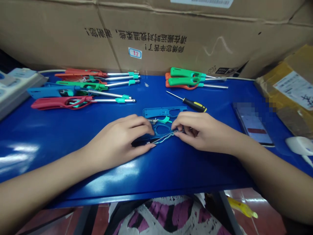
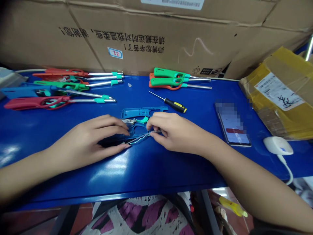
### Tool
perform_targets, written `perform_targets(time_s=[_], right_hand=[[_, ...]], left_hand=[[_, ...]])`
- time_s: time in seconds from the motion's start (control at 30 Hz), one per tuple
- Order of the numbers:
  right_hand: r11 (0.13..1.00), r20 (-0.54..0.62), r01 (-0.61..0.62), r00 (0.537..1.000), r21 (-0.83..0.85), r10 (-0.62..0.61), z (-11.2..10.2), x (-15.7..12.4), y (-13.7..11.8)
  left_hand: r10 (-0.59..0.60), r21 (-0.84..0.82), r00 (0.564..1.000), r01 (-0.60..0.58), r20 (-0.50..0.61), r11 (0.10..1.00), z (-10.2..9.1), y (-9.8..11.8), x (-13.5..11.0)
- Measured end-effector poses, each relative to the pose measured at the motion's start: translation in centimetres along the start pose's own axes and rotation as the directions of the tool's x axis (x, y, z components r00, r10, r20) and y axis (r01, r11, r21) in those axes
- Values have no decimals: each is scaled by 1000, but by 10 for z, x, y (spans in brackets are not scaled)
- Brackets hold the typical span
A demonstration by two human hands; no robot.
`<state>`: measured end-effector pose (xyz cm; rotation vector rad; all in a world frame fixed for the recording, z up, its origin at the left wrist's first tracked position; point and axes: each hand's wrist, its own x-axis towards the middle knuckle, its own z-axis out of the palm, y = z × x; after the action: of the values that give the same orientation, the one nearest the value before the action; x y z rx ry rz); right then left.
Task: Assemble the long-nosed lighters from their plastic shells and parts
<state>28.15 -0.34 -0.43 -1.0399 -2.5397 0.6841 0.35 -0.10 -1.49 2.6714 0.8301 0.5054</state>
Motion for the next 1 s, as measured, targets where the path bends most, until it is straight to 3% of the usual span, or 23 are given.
perform_targets(time_s=[0.47,1.0], right_hand=[[981,103,-170,978,-91,179,5,2,-11],[977,139,-190,969,-94,202,3,1,-13]], left_hand=[[42,77,999,-40,-23,996,4,5,-3],[26,21,1000,-26,-7,999,5,8,-2]])
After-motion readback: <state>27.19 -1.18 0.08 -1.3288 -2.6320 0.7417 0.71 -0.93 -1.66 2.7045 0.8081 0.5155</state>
